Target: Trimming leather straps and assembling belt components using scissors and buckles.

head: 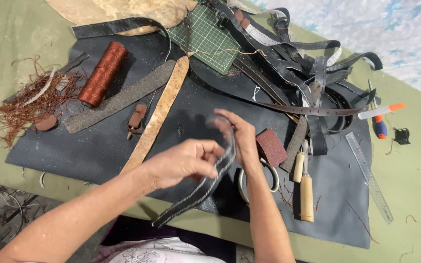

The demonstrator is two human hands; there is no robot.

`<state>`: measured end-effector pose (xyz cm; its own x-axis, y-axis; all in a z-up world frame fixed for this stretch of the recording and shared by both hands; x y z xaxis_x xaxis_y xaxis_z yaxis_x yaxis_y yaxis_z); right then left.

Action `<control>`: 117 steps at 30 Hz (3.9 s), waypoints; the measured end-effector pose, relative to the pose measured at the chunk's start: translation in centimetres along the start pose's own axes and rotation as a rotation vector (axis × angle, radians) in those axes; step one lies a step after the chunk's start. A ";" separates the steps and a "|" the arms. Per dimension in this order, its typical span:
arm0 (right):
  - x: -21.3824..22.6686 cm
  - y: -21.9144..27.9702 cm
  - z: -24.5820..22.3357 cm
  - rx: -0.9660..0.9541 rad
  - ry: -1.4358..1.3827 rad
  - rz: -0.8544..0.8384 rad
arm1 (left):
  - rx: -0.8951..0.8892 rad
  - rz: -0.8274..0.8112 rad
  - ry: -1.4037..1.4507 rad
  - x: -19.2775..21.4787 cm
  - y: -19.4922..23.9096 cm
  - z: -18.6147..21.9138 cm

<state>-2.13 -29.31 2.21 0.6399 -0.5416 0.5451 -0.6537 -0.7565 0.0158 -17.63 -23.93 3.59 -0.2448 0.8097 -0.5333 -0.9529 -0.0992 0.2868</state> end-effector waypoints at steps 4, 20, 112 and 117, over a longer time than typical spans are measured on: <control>2.2 -0.8 0.4 0.005 -0.324 0.137 | 0.043 -0.183 -0.239 0.9 -1.1 -2.7; 3.3 1.3 2.4 -0.081 -0.509 0.262 | -0.122 1.091 -1.397 21.8 -24.5 14.9; -0.1 -0.8 4.9 0.029 -0.760 0.543 | -0.459 0.277 -0.030 4.2 -10.8 -2.6; 1.7 -1.4 8.5 0.086 -0.747 0.599 | -0.460 0.244 -0.037 3.7 -11.1 -3.4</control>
<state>3.29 -32.25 -4.01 0.3211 -0.9182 -0.2320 -0.9429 -0.2869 -0.1692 -8.56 -21.77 -4.33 -0.4709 0.7506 -0.4635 -0.8512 -0.5247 0.0151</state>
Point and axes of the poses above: each hand's wrist, its own y-axis away from the middle knuckle, its own x-axis out of the back of the hand, z = x × y, the point moved 6 cm from there along -y, towards the middle knuckle, and after that the axes turned 4 degrees about y, right-handed, at the moved point
